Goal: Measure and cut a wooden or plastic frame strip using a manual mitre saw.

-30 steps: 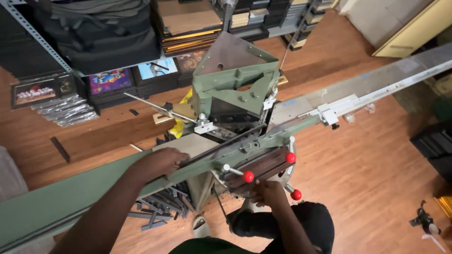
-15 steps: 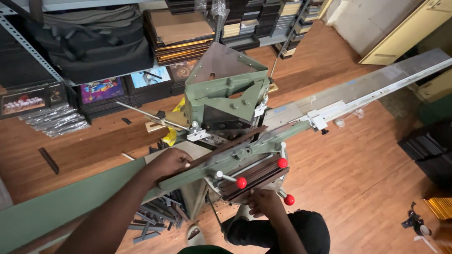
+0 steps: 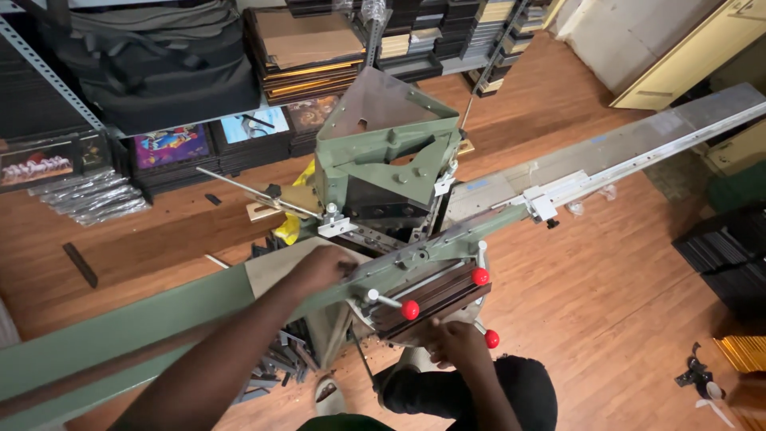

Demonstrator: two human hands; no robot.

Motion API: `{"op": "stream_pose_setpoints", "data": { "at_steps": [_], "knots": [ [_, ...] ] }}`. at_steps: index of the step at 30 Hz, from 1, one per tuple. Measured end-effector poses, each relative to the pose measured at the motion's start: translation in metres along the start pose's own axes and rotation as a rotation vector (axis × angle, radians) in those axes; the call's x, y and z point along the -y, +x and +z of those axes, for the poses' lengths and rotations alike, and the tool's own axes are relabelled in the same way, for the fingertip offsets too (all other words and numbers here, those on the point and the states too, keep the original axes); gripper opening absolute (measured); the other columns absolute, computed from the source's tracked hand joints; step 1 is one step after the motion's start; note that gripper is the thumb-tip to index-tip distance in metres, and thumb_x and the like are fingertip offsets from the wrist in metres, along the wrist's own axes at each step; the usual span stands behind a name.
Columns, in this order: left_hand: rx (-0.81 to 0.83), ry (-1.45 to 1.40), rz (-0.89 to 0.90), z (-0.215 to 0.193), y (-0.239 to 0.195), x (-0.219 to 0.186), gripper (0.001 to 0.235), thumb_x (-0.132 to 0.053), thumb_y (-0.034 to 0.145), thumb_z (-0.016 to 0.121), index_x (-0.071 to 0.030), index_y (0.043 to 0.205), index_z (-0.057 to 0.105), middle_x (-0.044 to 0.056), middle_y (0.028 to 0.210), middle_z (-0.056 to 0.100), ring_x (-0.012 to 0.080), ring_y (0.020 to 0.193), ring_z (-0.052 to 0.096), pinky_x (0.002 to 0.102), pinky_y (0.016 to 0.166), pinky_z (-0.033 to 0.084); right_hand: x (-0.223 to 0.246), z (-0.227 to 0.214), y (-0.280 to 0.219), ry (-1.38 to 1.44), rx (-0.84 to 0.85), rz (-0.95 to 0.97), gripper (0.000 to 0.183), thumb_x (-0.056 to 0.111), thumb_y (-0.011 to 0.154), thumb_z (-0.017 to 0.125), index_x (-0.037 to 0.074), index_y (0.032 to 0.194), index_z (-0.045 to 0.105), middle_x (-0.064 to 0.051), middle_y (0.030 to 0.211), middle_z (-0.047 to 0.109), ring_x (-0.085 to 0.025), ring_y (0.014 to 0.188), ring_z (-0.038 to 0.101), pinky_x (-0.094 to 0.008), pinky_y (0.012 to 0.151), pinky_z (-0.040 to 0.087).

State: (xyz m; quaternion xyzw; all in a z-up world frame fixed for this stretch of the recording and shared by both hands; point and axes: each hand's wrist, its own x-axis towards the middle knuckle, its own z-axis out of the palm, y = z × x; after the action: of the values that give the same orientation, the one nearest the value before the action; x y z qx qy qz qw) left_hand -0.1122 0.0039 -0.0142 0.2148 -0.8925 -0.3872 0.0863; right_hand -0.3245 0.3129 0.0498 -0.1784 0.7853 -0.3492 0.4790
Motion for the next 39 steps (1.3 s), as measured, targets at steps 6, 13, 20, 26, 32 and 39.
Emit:
{"op": "stream_pose_setpoints", "data": {
  "at_steps": [6, 13, 20, 26, 32, 39],
  "knots": [
    [-0.019, -0.094, -0.251, -0.023, -0.06, 0.017, 0.014, -0.014, 0.08, 0.075, -0.009, 0.092, 0.079, 0.011, 0.085, 0.078, 0.025, 0.08, 0.077, 0.038, 0.074, 0.058, -0.016, -0.044, -0.015, 0.015, -0.208, -0.051, 0.04, 0.031, 0.096, 0.061, -0.007, 0.091, 0.073, -0.013, 0.07, 0.073, -0.021, 0.058, 0.073, -0.034, 0.053, 0.058],
    [-0.094, -0.118, -0.201, 0.0, -0.019, 0.008, 0.015, -0.017, 0.076, 0.082, -0.007, 0.086, 0.08, 0.011, 0.079, 0.077, 0.0213, 0.072, 0.076, 0.034, 0.067, 0.057, -0.018, -0.075, -0.017, -0.228, -0.482, -0.04, 0.036, 0.032, 0.095, 0.065, 0.0, 0.104, 0.077, -0.017, 0.076, 0.077, -0.025, 0.067, 0.076, -0.037, 0.068, 0.059],
    [0.021, -0.17, -0.329, -0.007, -0.018, 0.007, 0.014, -0.021, 0.077, 0.083, -0.009, 0.085, 0.081, 0.008, 0.075, 0.078, 0.0185, 0.066, 0.075, 0.034, 0.064, 0.055, -0.124, -0.08, 0.102, -0.776, -0.4, -0.634, 0.057, 0.035, 0.062, 0.082, -0.003, 0.102, 0.067, -0.025, 0.087, 0.072, -0.046, 0.083, 0.071, -0.053, 0.07, 0.058],
    [-0.124, -0.187, -0.281, -0.009, -0.025, -0.009, 0.019, -0.022, 0.077, 0.084, -0.005, 0.081, 0.077, 0.011, 0.074, 0.074, 0.0218, 0.067, 0.073, 0.035, 0.063, 0.055, -0.117, -0.071, 0.129, -1.089, -0.405, -0.163, 0.026, 0.037, 0.093, 0.059, 0.013, 0.092, 0.07, -0.018, 0.087, 0.076, -0.039, 0.086, 0.075, -0.053, 0.08, 0.06],
    [-0.007, -0.102, -0.364, -0.035, -0.014, -0.027, 0.015, -0.02, 0.078, 0.082, -0.006, 0.08, 0.077, 0.013, 0.079, 0.076, 0.0263, 0.074, 0.076, 0.038, 0.067, 0.057, -0.093, -0.116, 0.166, -1.079, -0.324, -0.334, 0.028, 0.037, 0.087, 0.062, 0.01, 0.089, 0.07, -0.019, 0.084, 0.075, -0.042, 0.083, 0.073, -0.055, 0.074, 0.058],
    [0.004, -0.067, -0.432, -0.035, -0.01, -0.03, 0.008, -0.014, 0.075, 0.078, -0.008, 0.079, 0.079, 0.013, 0.078, 0.075, 0.028, 0.074, 0.075, 0.039, 0.068, 0.056, -0.09, -0.121, 0.177, -1.13, -0.332, -0.369, 0.027, 0.036, 0.086, 0.063, 0.011, 0.088, 0.072, -0.018, 0.086, 0.075, -0.041, 0.085, 0.074, -0.054, 0.076, 0.059]
  ]
}}
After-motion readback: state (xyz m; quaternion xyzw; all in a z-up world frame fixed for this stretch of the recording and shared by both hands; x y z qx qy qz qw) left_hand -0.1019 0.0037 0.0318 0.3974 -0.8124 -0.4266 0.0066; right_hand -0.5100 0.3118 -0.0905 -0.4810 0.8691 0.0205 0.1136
